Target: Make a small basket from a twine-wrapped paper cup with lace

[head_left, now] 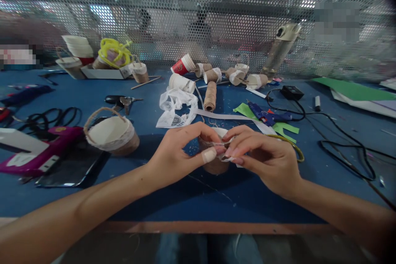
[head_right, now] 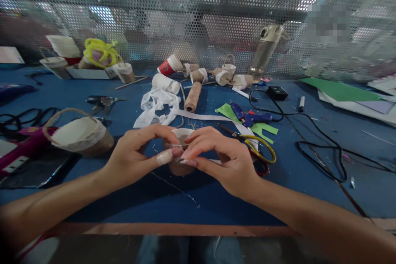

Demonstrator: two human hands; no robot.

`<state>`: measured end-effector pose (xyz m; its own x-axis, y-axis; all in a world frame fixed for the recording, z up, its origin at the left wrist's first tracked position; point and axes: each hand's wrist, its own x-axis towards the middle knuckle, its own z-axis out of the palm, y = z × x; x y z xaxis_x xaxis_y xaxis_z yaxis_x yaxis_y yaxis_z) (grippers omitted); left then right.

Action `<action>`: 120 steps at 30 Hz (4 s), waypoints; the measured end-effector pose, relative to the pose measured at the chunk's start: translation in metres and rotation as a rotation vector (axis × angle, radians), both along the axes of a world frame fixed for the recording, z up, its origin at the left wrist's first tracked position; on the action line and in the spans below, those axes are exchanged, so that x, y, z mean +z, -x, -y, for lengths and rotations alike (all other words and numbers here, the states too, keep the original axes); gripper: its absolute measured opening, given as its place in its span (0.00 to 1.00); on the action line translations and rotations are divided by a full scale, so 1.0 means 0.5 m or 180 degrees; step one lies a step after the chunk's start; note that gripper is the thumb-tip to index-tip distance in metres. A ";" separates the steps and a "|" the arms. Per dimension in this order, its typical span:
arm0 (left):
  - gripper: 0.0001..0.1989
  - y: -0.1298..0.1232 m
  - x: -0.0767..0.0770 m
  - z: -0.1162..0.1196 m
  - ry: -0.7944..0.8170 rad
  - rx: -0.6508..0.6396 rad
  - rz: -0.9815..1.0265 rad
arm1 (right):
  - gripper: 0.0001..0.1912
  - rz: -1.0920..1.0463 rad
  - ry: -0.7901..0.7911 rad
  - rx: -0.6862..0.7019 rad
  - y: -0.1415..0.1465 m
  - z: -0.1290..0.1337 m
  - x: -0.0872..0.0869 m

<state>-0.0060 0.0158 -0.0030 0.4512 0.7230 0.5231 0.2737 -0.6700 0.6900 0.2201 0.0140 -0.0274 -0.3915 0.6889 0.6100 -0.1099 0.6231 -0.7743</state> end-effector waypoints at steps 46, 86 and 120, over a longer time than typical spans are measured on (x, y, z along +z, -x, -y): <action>0.02 0.000 -0.001 -0.001 0.1003 -0.0783 0.0443 | 0.03 0.0573 -0.0410 -0.0532 0.002 0.003 -0.015; 0.06 -0.013 0.001 0.017 0.0911 -0.0004 0.0217 | 0.17 0.0869 -0.0135 -0.0569 0.005 0.028 -0.027; 0.06 0.025 0.006 0.002 0.0669 -0.0579 -0.0252 | 0.17 0.0799 -0.0229 -0.0302 -0.004 0.027 -0.028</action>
<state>-0.0184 0.0148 0.0000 0.6170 0.7152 0.3284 0.2207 -0.5577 0.8001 0.2221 0.0007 -0.0414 -0.4725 0.6880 0.5508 0.1411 0.6760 -0.7233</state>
